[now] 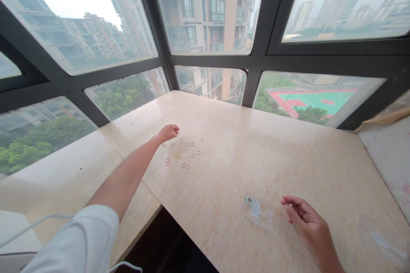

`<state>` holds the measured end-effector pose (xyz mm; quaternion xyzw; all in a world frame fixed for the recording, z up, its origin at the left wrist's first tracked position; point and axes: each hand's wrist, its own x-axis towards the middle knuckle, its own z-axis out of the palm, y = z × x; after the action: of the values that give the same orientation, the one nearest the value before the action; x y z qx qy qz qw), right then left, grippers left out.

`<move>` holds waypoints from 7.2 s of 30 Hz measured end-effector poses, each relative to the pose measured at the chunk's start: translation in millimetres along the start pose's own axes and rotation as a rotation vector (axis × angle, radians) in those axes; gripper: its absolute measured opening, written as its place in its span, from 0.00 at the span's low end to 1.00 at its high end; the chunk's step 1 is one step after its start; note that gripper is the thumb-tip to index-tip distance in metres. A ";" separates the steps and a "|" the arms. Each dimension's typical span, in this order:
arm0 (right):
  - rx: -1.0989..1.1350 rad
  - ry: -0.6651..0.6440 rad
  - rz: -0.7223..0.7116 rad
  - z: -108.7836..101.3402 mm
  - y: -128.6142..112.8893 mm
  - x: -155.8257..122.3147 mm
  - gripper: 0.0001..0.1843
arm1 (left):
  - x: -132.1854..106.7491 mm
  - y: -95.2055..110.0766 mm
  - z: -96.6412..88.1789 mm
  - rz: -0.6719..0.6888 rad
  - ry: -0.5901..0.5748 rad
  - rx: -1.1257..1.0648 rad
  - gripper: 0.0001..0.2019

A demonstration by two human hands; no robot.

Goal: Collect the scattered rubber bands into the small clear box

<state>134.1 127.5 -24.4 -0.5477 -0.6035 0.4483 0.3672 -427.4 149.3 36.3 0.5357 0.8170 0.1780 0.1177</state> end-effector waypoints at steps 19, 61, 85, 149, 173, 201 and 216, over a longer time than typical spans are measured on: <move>0.007 0.024 0.057 0.7 -11.9 -2.0 0.21 | 15.0 9.4 11.5 0.088 -0.066 0.284 0.13; 0.027 -0.081 -0.176 8.2 -4.2 -1.2 0.13 | -182.5 251.4 122.3 -0.034 -0.452 -1.461 0.02; 0.019 -0.078 -0.194 8.3 -6.4 -2.9 0.11 | -198.2 238.1 128.2 0.116 -0.458 -0.975 0.04; 0.004 -0.257 -0.466 119.3 -137.3 38.3 0.17 | -227.0 181.2 138.5 0.222 0.118 -0.803 0.09; -1.169 -0.635 -0.751 242.8 -146.0 89.5 0.27 | -224.8 182.1 139.2 0.199 0.145 -0.790 0.09; 0.049 -0.551 -0.080 59.4 -91.3 49.0 0.13 | -223.5 182.3 136.3 0.197 0.150 -0.784 0.10; -0.139 -0.442 -0.223 1.3 -54.6 6.9 0.14 | -222.8 182.9 136.3 0.174 0.139 -0.802 0.10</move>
<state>113.9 134.2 26.3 -0.3901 -0.7552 0.4714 0.2352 -134.0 33.7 -11.0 0.5011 0.6406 0.5273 0.2461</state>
